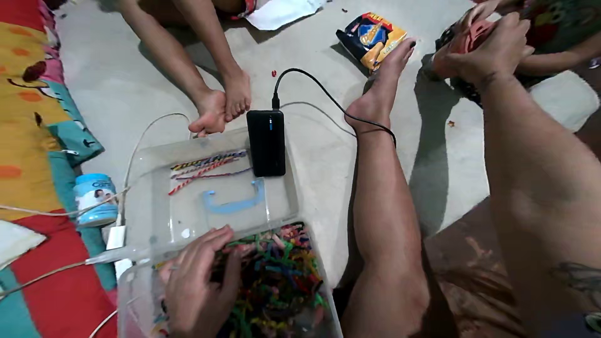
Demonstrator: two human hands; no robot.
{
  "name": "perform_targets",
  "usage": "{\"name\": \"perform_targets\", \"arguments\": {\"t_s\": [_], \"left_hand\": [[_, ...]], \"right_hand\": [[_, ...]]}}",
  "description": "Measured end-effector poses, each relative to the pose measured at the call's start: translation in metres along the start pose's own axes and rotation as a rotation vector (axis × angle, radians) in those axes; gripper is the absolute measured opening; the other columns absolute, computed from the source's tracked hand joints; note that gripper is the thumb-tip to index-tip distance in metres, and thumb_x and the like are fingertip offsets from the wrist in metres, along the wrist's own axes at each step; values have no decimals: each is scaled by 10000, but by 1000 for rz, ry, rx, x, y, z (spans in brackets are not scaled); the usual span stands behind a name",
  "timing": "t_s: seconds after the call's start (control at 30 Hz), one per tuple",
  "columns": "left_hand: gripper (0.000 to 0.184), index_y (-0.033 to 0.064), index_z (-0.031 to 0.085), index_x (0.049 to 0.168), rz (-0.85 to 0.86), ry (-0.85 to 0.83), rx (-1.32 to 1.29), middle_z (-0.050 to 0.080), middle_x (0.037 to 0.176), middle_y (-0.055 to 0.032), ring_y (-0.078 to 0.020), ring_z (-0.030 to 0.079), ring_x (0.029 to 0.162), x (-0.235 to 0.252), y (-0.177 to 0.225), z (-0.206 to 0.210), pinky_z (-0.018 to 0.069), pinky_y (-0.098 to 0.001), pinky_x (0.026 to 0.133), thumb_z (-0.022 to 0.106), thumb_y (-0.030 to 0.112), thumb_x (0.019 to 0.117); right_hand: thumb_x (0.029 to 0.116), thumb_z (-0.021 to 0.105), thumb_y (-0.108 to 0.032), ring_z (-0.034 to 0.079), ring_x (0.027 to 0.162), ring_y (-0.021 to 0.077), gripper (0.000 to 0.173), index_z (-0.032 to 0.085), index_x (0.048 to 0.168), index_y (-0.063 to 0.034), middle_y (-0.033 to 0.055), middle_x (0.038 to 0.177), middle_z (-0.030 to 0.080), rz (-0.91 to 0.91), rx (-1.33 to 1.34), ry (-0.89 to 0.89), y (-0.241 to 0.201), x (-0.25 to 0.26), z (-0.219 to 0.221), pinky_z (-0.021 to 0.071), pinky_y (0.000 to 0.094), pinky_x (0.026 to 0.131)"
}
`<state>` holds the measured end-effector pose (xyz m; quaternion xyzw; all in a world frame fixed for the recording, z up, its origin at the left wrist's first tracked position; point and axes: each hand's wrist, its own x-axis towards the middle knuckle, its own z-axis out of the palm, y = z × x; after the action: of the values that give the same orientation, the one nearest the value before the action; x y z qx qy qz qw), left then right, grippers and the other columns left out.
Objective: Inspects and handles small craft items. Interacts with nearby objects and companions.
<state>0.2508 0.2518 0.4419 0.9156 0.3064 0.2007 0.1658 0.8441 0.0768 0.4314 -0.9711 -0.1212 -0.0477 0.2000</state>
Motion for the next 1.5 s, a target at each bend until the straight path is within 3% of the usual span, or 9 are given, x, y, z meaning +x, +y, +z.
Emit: {"name": "perform_targets", "arguments": {"t_s": [0.2, 0.3, 0.43, 0.53, 0.7, 0.93, 1.03, 1.13, 1.5], "left_hand": [[394, 60, 724, 1158, -14, -30, 1, 724, 1202, -138, -336, 656, 1181, 1, 4, -4, 391, -647, 993, 512, 341, 981], [365, 32, 706, 1193, -35, -84, -38, 703, 1206, -188, -420, 634, 1175, 3, 8, -7, 347, -732, 982, 555, 286, 980], [329, 3, 674, 1248, -57, -179, -62, 664, 1241, -257, -485, 594, 1201, 10, 14, -19, 330, -752, 1003, 619, 212, 1001], [353, 15, 640, 1299, -70, -254, -40, 620, 1323, -261, -482, 563, 1248, 9, 18, -27, 311, -746, 1041, 603, 236, 1026], [352, 13, 624, 1310, 19, -129, -168, 478, 1489, -254, -464, 529, 1291, -20, 49, -30, 338, -741, 1028, 591, 200, 1013], [283, 46, 705, 1204, 191, -125, -398, 566, 1420, -191, -380, 541, 1309, -79, 76, -36, 341, -696, 1050, 618, 192, 977], [273, 53, 722, 1172, 174, -130, -452, 599, 1382, -172, -348, 576, 1274, -98, 73, -42, 388, -664, 1038, 610, 205, 975], [263, 59, 730, 1153, 157, -137, -503, 609, 1367, -152, -325, 582, 1266, -115, 68, -46, 400, -645, 1044, 606, 214, 980], [252, 44, 737, 1136, 103, -104, -568, 634, 1325, -173, -310, 630, 1202, -144, 49, -59, 511, -523, 986, 597, 198, 992]], "right_hand": [[691, 901, -353, 426, 1311, 590, 973, 427, 1418, 88, 415, 1401, 435, -260, 97, 9, 1, -96, -78, 352, 704, 1065], [685, 913, -320, 475, 1293, 546, 1042, 353, 1488, 36, 371, 1402, 469, -346, 155, -92, 17, -175, -130, 401, 687, 1048], [639, 964, -192, 600, 1108, 481, 1070, 354, 1489, 34, 304, 1271, 571, -342, 175, -246, 44, -288, -173, 495, 666, 933], [598, 972, -218, 600, 1122, 452, 1099, 367, 1488, 1, 271, 1275, 582, -262, 147, -301, 52, -358, -193, 500, 646, 933], [593, 956, -353, 621, 1110, 383, 1105, 385, 1479, -21, 226, 1291, 589, -331, 153, -249, 34, -424, -233, 531, 585, 915], [615, 902, -293, 630, 1044, 336, 1035, 377, 1454, 11, 215, 1242, 601, -552, 195, -127, -6, -460, -282, 540, 526, 866], [618, 904, -315, 632, 1074, 322, 1038, 380, 1454, 7, 203, 1251, 610, -595, 198, -116, -17, -466, -293, 542, 514, 894], [650, 881, -321, 672, 958, 248, 994, 368, 1444, -15, 161, 1241, 619, -597, 231, -134, -25, -465, -295, 580, 438, 791], [676, 862, -292, 682, 979, 242, 955, 364, 1453, -45, 145, 1255, 628, -705, 189, -230, -77, -472, -318, 589, 435, 799]]}}
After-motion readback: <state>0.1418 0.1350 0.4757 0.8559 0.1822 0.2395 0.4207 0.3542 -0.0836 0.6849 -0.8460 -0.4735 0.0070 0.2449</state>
